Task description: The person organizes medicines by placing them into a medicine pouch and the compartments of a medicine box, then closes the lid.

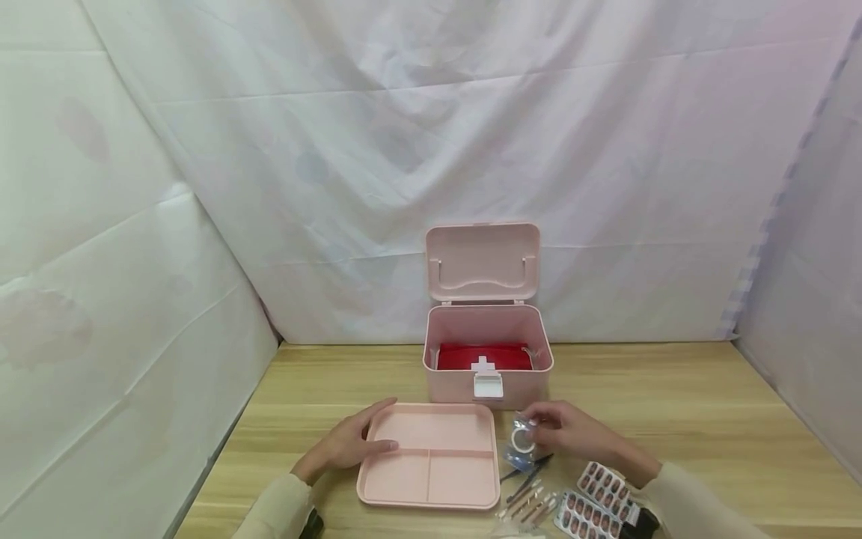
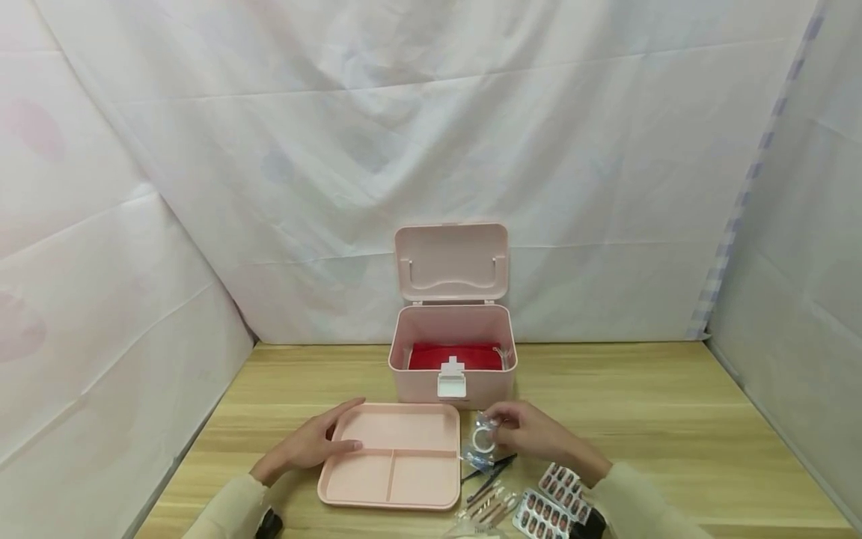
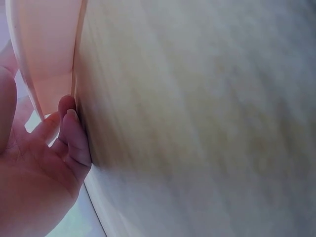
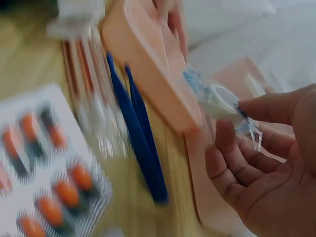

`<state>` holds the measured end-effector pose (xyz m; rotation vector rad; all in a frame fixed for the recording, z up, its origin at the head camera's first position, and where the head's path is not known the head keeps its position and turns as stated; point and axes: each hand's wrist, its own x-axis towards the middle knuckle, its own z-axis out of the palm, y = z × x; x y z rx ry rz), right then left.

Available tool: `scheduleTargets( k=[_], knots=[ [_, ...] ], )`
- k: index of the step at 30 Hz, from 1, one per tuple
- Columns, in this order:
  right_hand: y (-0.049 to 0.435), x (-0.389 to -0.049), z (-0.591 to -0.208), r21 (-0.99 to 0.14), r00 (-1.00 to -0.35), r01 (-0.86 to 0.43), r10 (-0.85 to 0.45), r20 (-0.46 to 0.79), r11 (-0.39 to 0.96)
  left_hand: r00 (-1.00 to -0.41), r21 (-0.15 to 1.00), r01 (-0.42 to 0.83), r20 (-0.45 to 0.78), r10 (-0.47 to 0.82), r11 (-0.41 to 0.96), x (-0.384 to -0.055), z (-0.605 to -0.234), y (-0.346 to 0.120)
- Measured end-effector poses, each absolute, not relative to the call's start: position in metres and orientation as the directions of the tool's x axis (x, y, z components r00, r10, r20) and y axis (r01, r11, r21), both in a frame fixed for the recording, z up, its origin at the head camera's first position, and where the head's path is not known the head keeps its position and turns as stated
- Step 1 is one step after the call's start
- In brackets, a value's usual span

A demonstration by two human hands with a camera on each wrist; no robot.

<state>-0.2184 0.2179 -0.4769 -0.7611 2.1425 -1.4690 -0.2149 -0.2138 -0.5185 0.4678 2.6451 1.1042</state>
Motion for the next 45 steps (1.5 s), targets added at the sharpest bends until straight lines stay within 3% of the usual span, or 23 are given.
scheduleTargets(
  k=[20,27,37,45],
  knots=[
    [0.124,-0.204,-0.484,-0.99,-0.827,-0.108,-0.561,0.038,0.092,-0.919,0.719,0.202,-0.095,0.382,0.665,-0.212,-0.517,-0.212],
    [0.099,-0.205,-0.486,-0.992,-0.85,-0.074,-0.527,0.008,0.105,-0.924,0.713,0.203,-0.088,0.373,0.671,-0.211,-0.517,-0.211],
    [0.076,-0.212,-0.498,-0.942,-0.918,-0.2,-0.387,0.085,0.269,-0.927,0.709,0.202,-0.084,0.366,0.675,-0.213,-0.518,-0.211],
    [0.066,-0.218,-0.507,-0.942,-0.939,-0.193,-0.331,0.096,0.276,-0.926,0.701,0.205,-0.088,0.368,0.683,-0.215,-0.518,-0.211]
  ],
)
